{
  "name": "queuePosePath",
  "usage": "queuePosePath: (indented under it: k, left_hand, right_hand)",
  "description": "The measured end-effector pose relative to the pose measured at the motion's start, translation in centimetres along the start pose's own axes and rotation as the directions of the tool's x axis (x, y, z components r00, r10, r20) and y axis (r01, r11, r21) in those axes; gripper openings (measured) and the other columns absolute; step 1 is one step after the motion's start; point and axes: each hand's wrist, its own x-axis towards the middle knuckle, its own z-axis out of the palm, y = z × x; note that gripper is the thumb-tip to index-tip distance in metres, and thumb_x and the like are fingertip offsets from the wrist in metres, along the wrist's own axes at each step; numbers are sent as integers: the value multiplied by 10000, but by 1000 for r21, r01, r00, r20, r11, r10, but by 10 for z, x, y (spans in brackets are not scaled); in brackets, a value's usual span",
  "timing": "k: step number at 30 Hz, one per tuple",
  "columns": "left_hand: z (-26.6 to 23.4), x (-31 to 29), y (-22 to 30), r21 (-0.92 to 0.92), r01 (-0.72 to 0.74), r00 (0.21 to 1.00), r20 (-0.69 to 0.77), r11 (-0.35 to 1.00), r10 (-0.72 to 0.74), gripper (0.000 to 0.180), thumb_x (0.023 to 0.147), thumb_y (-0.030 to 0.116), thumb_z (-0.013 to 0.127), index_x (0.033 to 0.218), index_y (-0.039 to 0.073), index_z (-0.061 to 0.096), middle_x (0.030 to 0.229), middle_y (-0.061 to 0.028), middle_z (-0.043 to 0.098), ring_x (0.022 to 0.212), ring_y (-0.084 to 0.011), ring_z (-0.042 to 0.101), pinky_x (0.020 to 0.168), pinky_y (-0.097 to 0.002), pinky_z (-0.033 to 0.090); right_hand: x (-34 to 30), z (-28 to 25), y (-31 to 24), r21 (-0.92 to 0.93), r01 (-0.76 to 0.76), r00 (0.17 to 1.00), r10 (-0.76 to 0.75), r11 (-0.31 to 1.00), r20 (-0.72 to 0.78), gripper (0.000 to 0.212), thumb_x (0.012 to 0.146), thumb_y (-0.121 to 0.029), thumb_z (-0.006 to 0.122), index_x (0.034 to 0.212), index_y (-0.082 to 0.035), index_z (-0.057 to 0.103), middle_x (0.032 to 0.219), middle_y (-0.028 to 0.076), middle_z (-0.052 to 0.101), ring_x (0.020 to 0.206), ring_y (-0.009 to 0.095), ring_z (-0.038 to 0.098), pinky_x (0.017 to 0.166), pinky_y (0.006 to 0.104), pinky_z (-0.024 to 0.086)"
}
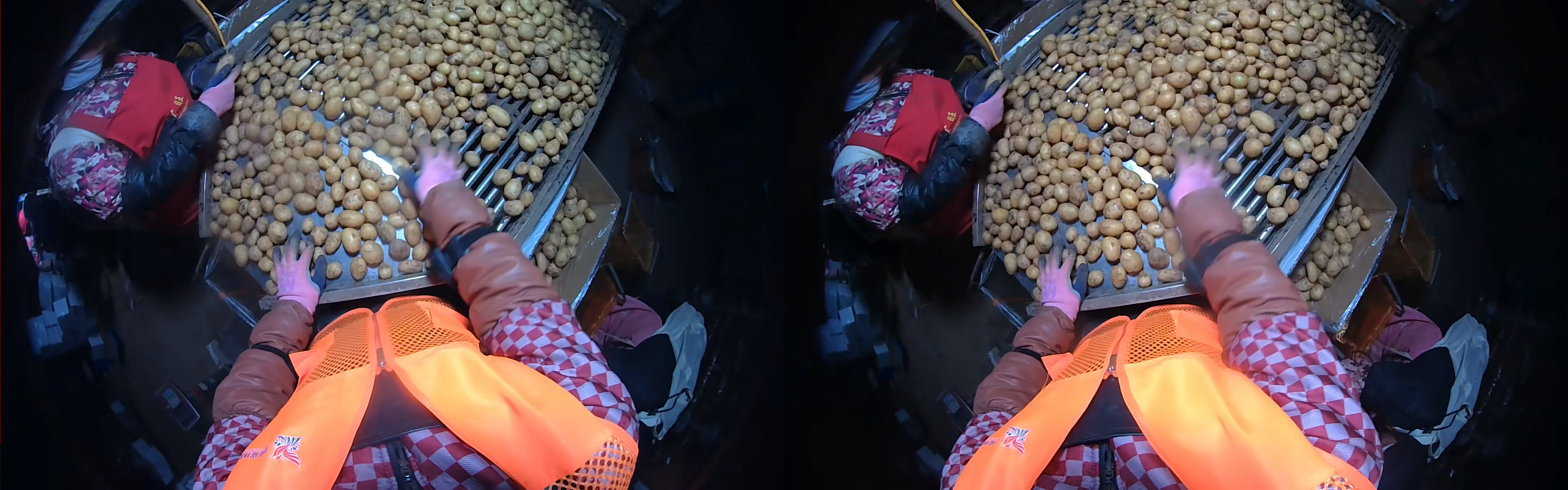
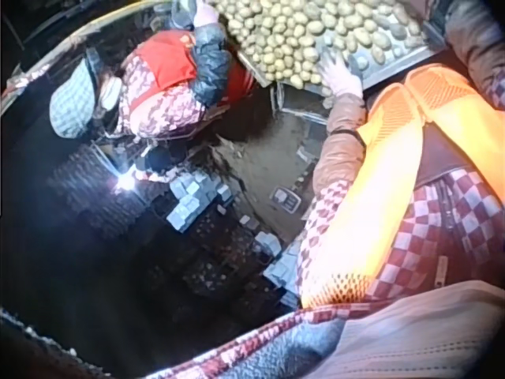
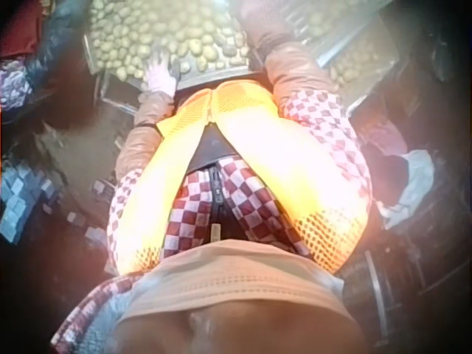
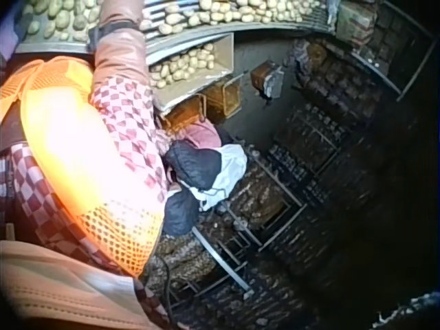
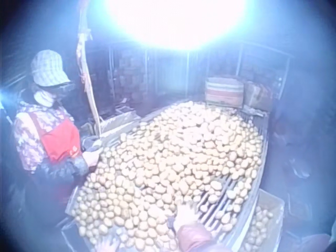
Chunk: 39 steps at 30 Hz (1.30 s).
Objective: Manually sorting potatoes on a conveyor belt and placing them into boxes.
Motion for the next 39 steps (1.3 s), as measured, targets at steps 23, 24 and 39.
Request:
queuePosePath:
  k: [23, 24, 39]
  left_hand:
    - [-11, 13, -4, -82, -51, 996, 74, 995, 57, 393, 894, 331, 651, 1177, 57, 661, 1441, -231, 443, 1331, -401, 426, 1201, -590, 168]
    - [-13, 12, -5, -62, -35, 994, 100, 997, 41, 401, 895, 338, 651, 1183, 59, 655, 1451, -229, 434, 1343, -401, 414, 1202, -592, 163]
    - [-5, 24, -9, -84, -68, 972, 217, 994, 85, 410, 835, 273, 665, 1197, 80, 661, 1464, -224, 414, 1398, -416, 333, 1204, -626, 110]
  right_hand:
    - [23, -75, 151, 912, -404, 903, 125, -70, 410, 593, 929, -103, 629, 1484, -177, 437, 1052, 59, 660, 763, 109, 540, 666, 216, 474]
    - [0, -77, 176, 926, -190, 981, 106, 328, 164, 613, 937, -70, 615, 1498, -201, 406, 1040, 50, 656, 735, 120, 531, 611, 236, 470]
    - [237, -78, 90, 11, -58, 981, 59, 998, -184, 577, 817, -209, 695, 1375, -317, 594, 1522, 190, 453, 1343, 389, 495, 1135, 406, 405]
